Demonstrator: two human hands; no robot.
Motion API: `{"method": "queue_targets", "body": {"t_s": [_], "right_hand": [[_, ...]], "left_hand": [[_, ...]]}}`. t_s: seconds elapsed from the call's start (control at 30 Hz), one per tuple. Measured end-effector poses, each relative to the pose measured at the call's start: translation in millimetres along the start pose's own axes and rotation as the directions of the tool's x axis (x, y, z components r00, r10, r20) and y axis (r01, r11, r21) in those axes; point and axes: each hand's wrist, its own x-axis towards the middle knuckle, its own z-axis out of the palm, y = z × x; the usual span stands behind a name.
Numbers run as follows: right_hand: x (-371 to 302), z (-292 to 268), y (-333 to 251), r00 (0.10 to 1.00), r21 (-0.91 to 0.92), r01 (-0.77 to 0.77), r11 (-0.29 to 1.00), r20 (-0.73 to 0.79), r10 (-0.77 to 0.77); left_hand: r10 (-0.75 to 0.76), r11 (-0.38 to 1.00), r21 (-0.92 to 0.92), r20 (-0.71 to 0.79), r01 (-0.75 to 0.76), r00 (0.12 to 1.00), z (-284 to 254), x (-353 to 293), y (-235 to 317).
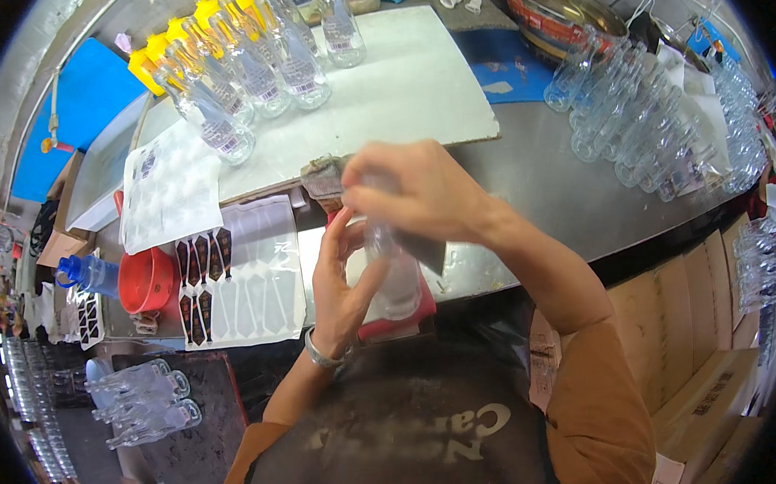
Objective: The person repeatedly picks up clear plastic bottles, applies a dark rectangular label to the side, and wipes the surface with a cloth. The person handles the bottles one at a time, rotating them to position the label, then places them on the table.
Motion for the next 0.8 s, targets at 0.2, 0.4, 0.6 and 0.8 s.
{"method": "queue_targets", "body": {"t_s": [0.2, 0.4, 0.6, 0.8], "right_hand": [[55, -70, -27, 0.914, -0.310, 0.013, 0.951, -0.382, -0.137], [167, -132, 31, 0.889, -0.413, -0.084, 0.907, -0.442, -0.119], [233, -147, 111, 0.858, -0.534, -0.139, 0.834, -0.485, -0.168], [260, -156, 144, 0.886, -0.609, -0.226, 0.760, -0.453, -0.100]], "left_hand": [[0.029, 0.999, -0.026, -0.117, -0.033, 0.993, -34, -6, -10], [-0.067, 0.994, -0.097, -0.153, 0.053, 0.986, -40, 4, -12], [-0.119, 0.992, -0.048, -0.173, 0.112, 0.978, -60, 7, -32], [-0.156, 0.986, -0.078, -0.146, 0.145, 0.977, -58, 16, -41]]}}
